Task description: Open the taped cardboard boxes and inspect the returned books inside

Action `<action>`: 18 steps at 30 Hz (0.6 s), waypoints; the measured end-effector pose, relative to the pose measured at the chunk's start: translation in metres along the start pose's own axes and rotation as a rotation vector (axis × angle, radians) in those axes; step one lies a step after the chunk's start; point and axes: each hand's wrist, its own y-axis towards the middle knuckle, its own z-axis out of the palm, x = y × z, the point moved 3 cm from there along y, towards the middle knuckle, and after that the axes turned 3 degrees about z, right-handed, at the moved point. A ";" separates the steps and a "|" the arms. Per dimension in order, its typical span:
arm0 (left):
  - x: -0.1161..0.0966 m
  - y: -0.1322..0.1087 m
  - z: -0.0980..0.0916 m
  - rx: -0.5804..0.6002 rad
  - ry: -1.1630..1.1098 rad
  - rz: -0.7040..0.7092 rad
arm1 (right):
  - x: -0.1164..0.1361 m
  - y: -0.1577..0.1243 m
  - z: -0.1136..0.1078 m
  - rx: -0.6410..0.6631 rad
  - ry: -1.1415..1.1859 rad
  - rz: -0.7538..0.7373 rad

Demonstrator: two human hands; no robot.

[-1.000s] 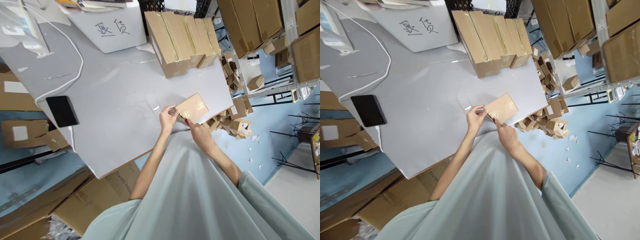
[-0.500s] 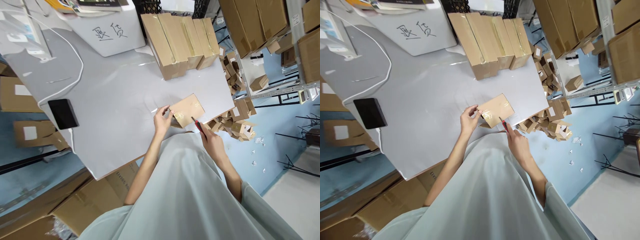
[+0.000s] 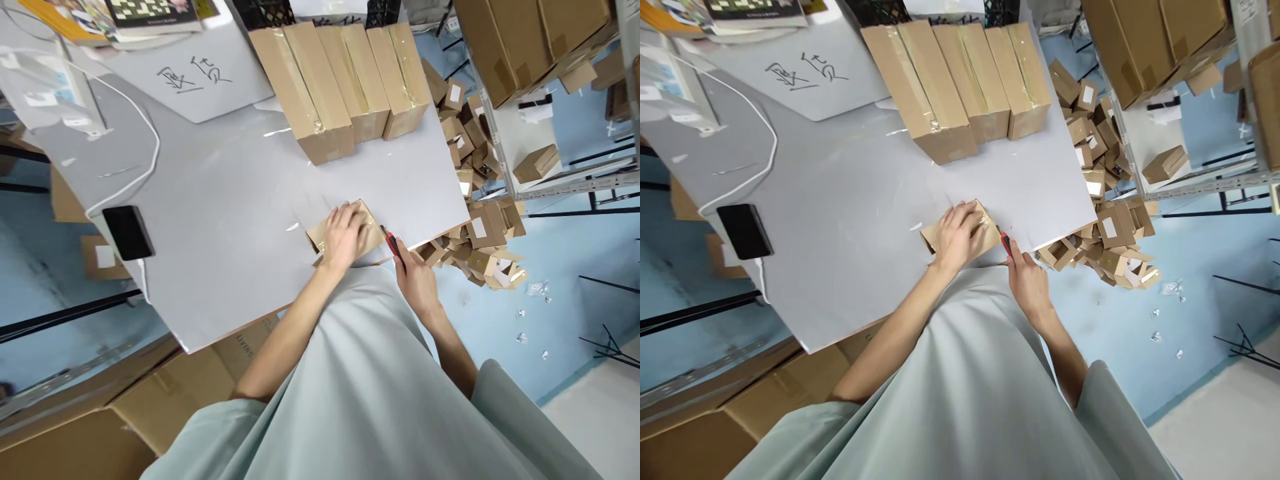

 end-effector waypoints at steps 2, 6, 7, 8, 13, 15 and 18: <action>0.002 -0.003 0.003 -0.011 0.006 -0.024 | 0.000 0.006 0.000 0.030 0.012 -0.027; 0.006 -0.006 0.004 -0.023 0.006 -0.051 | 0.006 0.022 0.002 0.042 0.002 -0.081; 0.006 -0.006 0.004 -0.024 0.008 -0.052 | 0.008 0.027 0.002 0.040 -0.001 -0.089; 0.006 -0.006 0.004 -0.025 0.013 -0.050 | 0.010 0.031 0.002 0.038 -0.004 -0.093; 0.005 -0.004 0.003 -0.026 0.020 -0.044 | 0.016 0.045 0.003 0.040 -0.009 -0.099; 0.006 -0.005 0.003 -0.027 0.001 -0.046 | 0.018 0.046 0.004 0.035 -0.021 -0.094; 0.008 -0.006 0.004 -0.039 -0.025 -0.033 | 0.022 0.043 0.007 0.026 -0.068 -0.072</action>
